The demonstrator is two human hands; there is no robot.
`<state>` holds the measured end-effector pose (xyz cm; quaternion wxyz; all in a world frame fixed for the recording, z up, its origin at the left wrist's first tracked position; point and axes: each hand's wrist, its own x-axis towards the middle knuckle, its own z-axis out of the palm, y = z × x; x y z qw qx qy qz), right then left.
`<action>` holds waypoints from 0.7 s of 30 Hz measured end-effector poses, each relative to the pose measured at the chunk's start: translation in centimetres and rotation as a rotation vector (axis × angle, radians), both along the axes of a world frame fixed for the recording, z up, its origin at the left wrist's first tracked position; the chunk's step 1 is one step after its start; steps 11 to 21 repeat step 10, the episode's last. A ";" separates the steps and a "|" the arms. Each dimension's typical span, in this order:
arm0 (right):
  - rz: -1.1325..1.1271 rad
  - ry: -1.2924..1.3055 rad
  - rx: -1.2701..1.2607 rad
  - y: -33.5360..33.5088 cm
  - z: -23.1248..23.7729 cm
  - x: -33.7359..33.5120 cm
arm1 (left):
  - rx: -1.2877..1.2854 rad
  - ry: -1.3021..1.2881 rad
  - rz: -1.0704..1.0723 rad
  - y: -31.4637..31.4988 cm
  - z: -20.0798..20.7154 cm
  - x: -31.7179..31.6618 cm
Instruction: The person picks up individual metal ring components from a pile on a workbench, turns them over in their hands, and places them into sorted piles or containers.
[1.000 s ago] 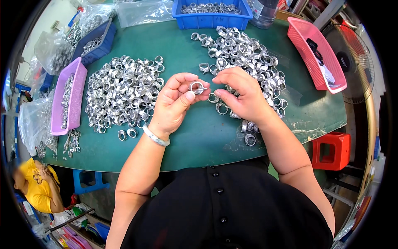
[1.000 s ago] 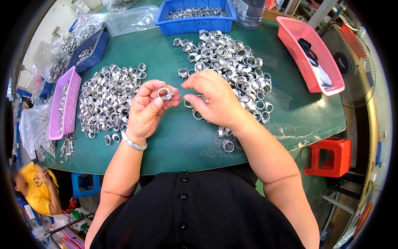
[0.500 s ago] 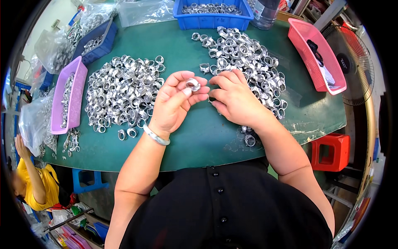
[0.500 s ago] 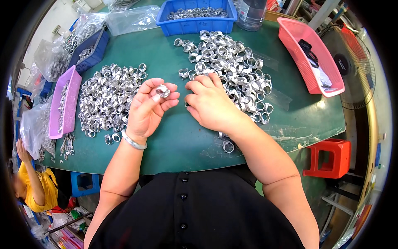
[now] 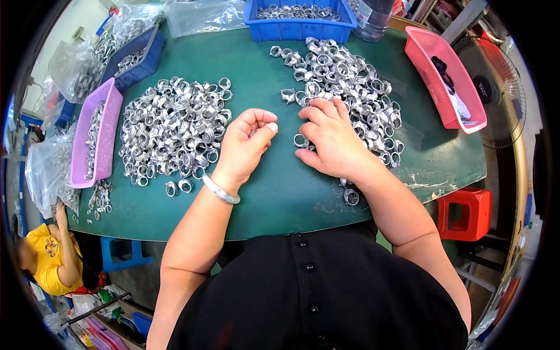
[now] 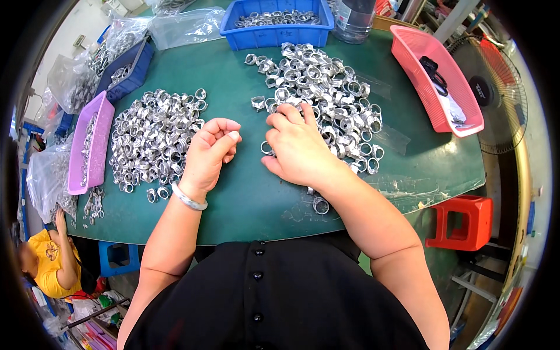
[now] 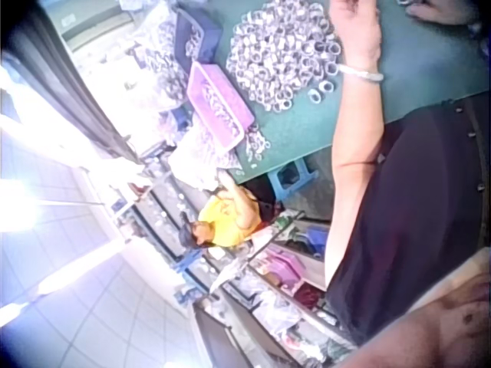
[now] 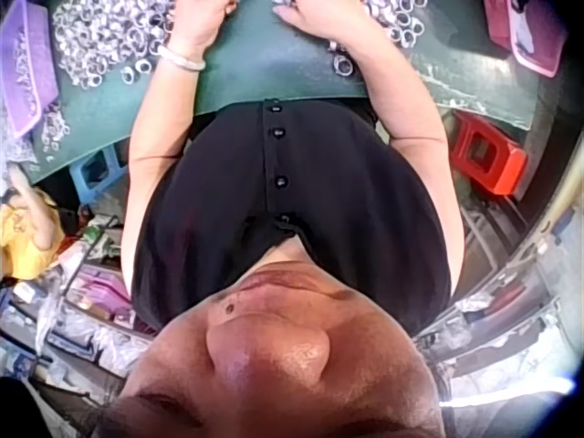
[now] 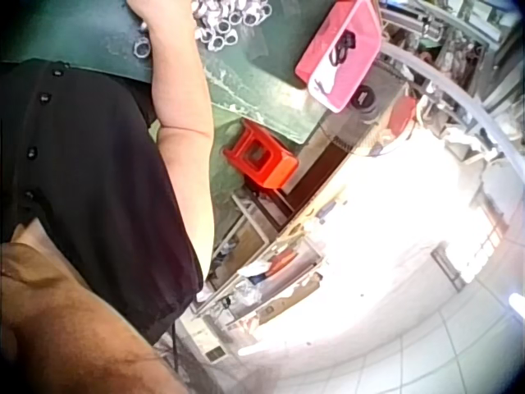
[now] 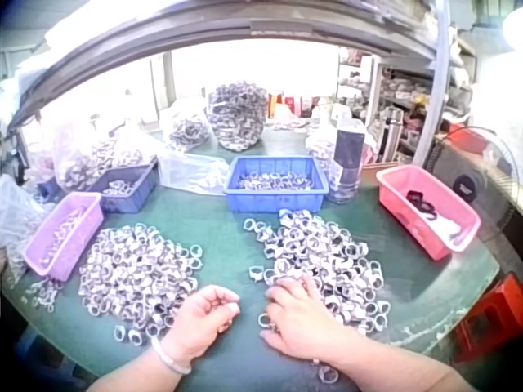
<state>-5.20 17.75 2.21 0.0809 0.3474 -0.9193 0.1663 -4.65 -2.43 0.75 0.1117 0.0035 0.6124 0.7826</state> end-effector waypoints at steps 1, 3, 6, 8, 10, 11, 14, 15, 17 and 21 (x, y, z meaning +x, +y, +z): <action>-0.001 -0.007 -0.014 0.1 -0.1 0.1 | -0.079 0.014 -0.002 0.1 0.0 0.2; -0.002 -0.015 -0.028 0.2 -0.3 0.2 | -0.157 0.027 -0.004 0.4 -0.1 0.4; 0.059 -0.031 -0.138 0.3 -0.4 -0.2 | -0.242 0.069 -0.028 0.6 -0.5 0.4; 0.088 -0.135 -0.298 0.2 -0.5 -0.6 | -0.355 0.139 -0.089 0.5 -0.6 0.4; 0.132 -0.237 -0.351 0.3 -0.6 -0.6 | -0.519 0.121 -0.187 0.1 -0.3 0.3; 0.132 -0.237 -0.351 0.3 -0.6 -0.6 | -0.519 0.121 -0.187 0.1 -0.3 0.3; 0.132 -0.237 -0.351 0.3 -0.6 -0.6 | -0.519 0.121 -0.187 0.1 -0.3 0.3; 0.132 -0.237 -0.351 0.3 -0.6 -0.6 | -0.519 0.121 -0.187 0.1 -0.3 0.3; 0.132 -0.237 -0.351 0.3 -0.6 -0.6 | -0.519 0.121 -0.187 0.1 -0.3 0.3; 0.132 -0.237 -0.351 0.3 -0.6 -0.6 | -0.519 0.121 -0.187 0.1 -0.3 0.3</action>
